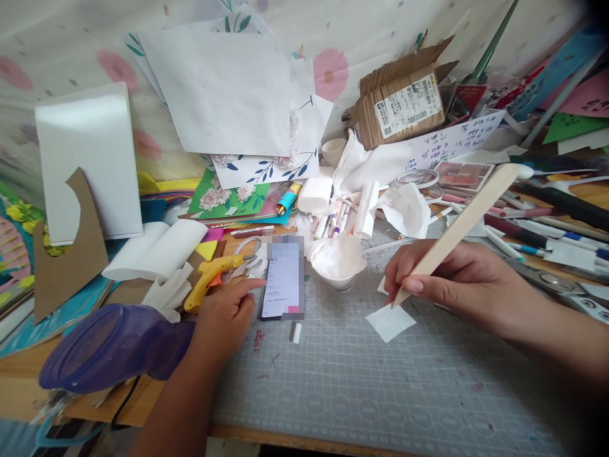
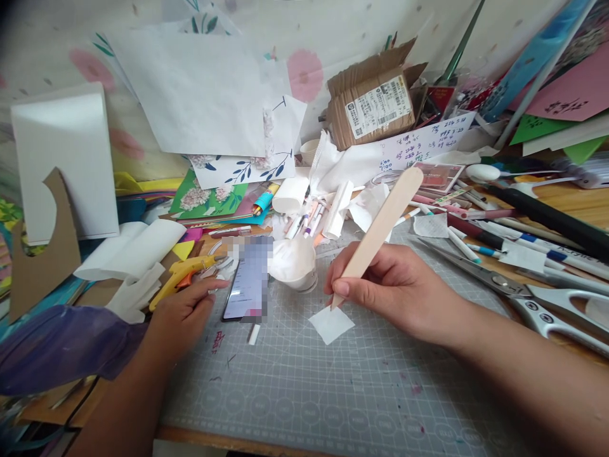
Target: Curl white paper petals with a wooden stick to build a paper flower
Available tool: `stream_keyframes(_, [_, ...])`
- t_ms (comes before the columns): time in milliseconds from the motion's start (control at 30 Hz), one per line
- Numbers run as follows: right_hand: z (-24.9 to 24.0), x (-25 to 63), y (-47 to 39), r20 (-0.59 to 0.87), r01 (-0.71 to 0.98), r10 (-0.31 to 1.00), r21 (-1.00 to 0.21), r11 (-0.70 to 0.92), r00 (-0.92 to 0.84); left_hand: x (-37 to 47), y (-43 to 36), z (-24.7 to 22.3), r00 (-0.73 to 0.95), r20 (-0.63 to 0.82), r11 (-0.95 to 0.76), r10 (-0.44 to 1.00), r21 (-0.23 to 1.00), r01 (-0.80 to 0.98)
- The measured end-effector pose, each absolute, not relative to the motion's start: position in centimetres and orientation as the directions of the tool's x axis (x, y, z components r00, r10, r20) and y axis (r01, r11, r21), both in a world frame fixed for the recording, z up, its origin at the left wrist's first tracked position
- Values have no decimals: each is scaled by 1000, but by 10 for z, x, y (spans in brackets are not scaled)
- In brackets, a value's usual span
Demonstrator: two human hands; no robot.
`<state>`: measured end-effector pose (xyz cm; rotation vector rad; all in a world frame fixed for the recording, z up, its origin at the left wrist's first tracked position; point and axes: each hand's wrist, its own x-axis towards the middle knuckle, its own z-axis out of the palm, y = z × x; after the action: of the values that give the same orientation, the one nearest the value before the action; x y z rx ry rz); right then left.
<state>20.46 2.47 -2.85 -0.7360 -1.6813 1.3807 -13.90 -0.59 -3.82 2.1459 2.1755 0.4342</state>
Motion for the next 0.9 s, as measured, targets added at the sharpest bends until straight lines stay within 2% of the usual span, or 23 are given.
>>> stream_keyframes(300, [-28, 204, 25, 235, 3, 840, -963, 271, -489, -145, -4, -43, -1, 185, -55, 983, 299, 953])
stream_keyframes(567, [-29, 206, 25, 228, 30, 837, -960, 279, -498, -148, -4, -42, -24, 135, -14, 991, 279, 960])
stream_keyframes(900, [-29, 205, 28, 225, 64, 839, -954, 293, -495, -153, -3, -46, 9, 156, -54, 988, 282, 958])
